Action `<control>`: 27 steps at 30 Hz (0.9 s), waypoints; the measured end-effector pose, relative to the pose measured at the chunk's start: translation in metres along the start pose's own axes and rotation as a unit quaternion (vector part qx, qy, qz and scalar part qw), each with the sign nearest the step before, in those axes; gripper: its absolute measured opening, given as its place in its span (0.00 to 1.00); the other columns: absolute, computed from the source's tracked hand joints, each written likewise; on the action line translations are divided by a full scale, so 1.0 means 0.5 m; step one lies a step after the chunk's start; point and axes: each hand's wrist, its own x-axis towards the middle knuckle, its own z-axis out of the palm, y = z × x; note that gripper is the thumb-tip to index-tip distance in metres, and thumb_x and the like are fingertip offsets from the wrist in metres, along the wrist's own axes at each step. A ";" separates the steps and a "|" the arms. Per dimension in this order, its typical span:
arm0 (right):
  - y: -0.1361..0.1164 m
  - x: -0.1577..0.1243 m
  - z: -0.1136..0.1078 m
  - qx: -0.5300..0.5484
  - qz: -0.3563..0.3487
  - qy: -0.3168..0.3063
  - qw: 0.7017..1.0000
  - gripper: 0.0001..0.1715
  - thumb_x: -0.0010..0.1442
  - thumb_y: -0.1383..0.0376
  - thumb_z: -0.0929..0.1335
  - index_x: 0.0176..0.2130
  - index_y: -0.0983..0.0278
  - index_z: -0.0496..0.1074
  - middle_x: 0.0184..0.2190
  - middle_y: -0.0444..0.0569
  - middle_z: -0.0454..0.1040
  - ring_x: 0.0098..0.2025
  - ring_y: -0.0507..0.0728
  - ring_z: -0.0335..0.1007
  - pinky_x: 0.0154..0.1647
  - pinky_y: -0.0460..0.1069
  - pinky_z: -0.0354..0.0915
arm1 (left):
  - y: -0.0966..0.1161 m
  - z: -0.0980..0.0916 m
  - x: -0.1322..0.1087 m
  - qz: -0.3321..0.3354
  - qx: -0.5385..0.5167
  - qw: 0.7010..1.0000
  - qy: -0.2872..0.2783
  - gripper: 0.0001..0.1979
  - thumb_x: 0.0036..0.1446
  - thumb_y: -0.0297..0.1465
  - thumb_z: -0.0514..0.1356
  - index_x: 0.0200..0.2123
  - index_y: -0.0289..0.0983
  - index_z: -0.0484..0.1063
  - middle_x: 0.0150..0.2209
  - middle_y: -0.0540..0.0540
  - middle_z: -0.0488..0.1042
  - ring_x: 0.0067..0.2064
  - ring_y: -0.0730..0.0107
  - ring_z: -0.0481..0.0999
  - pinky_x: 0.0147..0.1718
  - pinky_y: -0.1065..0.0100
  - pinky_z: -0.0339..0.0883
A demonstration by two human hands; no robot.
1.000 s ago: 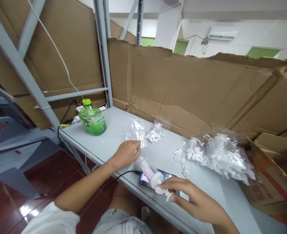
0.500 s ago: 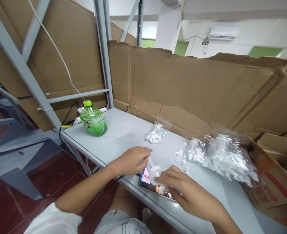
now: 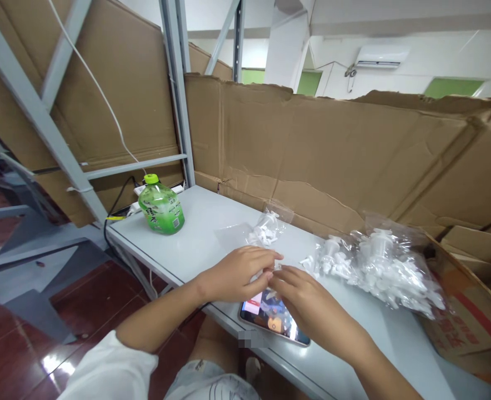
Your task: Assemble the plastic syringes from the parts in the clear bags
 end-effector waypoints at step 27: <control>0.071 -0.023 -0.031 0.344 0.050 0.362 0.865 0.38 0.52 0.41 0.60 0.55 0.57 0.59 0.52 0.56 0.65 0.50 0.65 0.65 0.47 0.60 0.64 | 0.021 -0.051 0.056 -0.061 -0.163 0.936 0.306 0.06 0.54 0.31 0.57 0.30 0.34 0.71 0.29 0.47 0.74 0.31 0.75 0.72 0.30 0.73 0.67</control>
